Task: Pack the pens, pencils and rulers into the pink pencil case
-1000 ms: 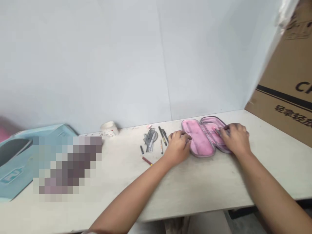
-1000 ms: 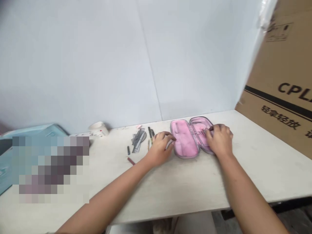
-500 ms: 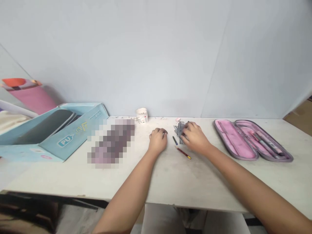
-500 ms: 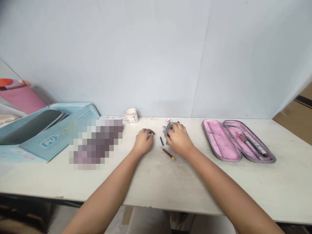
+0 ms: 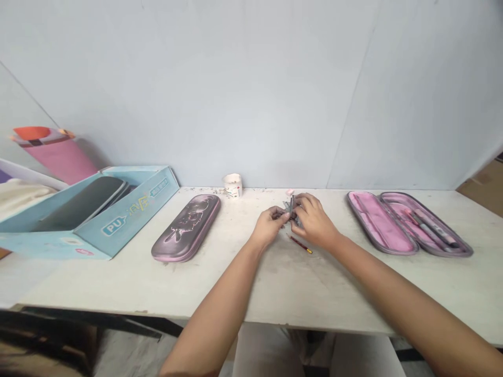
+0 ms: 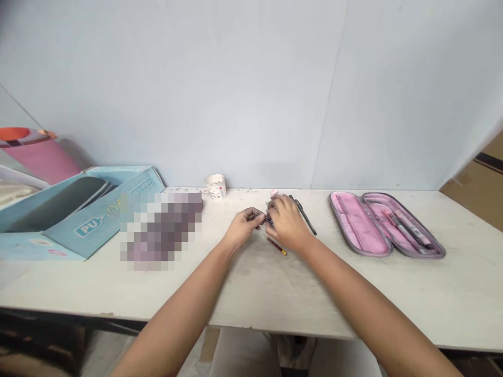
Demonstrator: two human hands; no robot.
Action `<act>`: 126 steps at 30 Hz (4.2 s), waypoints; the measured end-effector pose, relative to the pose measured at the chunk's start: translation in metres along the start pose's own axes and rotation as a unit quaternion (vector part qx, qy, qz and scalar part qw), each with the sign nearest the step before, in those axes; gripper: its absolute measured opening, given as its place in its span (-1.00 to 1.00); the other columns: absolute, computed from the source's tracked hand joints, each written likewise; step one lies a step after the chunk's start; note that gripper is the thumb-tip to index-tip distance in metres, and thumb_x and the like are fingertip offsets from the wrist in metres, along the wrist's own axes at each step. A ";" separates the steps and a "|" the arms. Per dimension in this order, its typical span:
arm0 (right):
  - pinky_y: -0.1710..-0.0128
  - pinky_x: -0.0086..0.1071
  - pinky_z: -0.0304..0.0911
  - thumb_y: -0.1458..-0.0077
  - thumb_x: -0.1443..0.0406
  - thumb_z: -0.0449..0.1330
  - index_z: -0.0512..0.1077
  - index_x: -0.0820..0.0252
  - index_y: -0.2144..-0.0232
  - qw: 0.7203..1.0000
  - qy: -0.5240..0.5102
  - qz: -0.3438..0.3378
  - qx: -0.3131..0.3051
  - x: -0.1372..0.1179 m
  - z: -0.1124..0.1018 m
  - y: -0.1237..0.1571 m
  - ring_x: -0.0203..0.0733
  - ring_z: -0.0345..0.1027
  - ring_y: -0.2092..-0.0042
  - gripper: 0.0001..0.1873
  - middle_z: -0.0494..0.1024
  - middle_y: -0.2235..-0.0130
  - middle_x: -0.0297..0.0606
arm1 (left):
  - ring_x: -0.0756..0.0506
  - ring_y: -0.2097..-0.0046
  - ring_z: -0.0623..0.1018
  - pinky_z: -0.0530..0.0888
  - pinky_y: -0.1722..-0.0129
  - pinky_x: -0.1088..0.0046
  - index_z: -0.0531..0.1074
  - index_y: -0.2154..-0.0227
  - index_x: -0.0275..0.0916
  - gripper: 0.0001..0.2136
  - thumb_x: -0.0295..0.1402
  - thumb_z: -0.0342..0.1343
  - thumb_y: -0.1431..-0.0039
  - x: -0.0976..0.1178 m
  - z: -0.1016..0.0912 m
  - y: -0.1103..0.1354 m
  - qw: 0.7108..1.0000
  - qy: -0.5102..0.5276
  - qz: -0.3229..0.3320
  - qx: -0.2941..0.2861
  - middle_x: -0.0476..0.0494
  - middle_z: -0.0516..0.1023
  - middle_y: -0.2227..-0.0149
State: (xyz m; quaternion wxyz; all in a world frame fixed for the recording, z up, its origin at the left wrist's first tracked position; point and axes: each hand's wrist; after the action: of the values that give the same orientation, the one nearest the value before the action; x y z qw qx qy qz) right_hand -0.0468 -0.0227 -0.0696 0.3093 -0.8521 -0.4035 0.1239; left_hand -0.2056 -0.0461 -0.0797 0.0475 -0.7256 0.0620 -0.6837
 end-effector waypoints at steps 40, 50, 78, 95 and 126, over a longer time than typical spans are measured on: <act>0.19 -0.15 0.09 -0.03 0.22 0.00 0.40 0.26 0.37 0.897 0.157 0.407 0.072 0.194 -0.086 0.210 0.03 0.15 0.22 -0.75 0.36 0.35 -0.05 | -0.18 -0.08 0.31 0.17 -0.12 0.21 0.32 0.06 -0.29 -0.68 -0.44 -0.18 -0.16 0.026 0.234 -0.043 0.858 -0.436 0.218 -0.160 -0.28 0.38 0.00; 0.13 -0.17 0.10 -0.09 0.21 -0.02 0.40 0.27 0.34 0.949 0.155 0.274 0.035 0.132 -0.077 0.140 -0.01 0.16 0.18 -0.73 0.37 0.30 -0.05 | -0.18 0.00 0.37 0.28 -0.04 0.25 0.36 0.14 -0.28 -0.73 -0.45 -0.15 -0.14 0.010 0.050 -0.020 0.871 -0.471 0.137 -0.002 -0.26 0.41 0.10; 0.23 -0.26 0.05 -0.20 0.28 -0.08 0.40 0.20 0.22 0.989 0.077 0.103 -0.079 0.040 -0.030 0.055 -0.06 0.24 0.19 -0.73 0.48 0.28 -0.14 | -0.03 0.37 0.47 0.36 0.31 0.48 0.44 0.45 -0.26 -0.84 -0.27 0.07 -0.02 0.001 0.032 -0.017 0.995 -0.092 0.023 0.042 -0.06 0.50 0.47; 0.12 -0.13 0.01 -0.09 0.43 -0.04 0.40 0.23 0.34 0.966 0.194 0.170 0.006 0.083 -0.026 0.059 -0.02 0.16 0.23 -0.78 0.43 0.34 -0.07 | -0.36 -0.03 0.35 0.26 0.01 0.13 0.41 0.30 -0.36 -0.72 -0.24 0.08 0.00 -0.011 0.025 -0.149 0.841 -0.532 -0.044 0.092 -0.47 0.40 0.11; 0.20 -0.28 0.07 -0.19 0.31 -0.05 0.39 0.24 0.28 0.995 0.027 0.095 0.027 0.043 -0.029 0.058 -0.12 0.25 0.26 -0.78 0.49 0.33 -0.19 | 0.05 0.55 0.20 0.22 0.54 0.56 0.20 0.22 -0.20 -0.70 -0.07 -0.19 -0.21 0.022 0.057 -0.006 0.994 -0.038 -0.007 -0.099 0.11 0.16 0.60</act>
State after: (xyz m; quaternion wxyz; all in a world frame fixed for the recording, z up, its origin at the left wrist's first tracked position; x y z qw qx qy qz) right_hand 0.0298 -0.0301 -0.0816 0.3296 -0.8812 -0.3087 0.1400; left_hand -0.1475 -0.0449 -0.0608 -0.0271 -0.7525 0.1230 -0.6465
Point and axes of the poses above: each hand's wrist, its own y-axis away from the middle knuckle, its own z-axis out of the palm, x = y × z
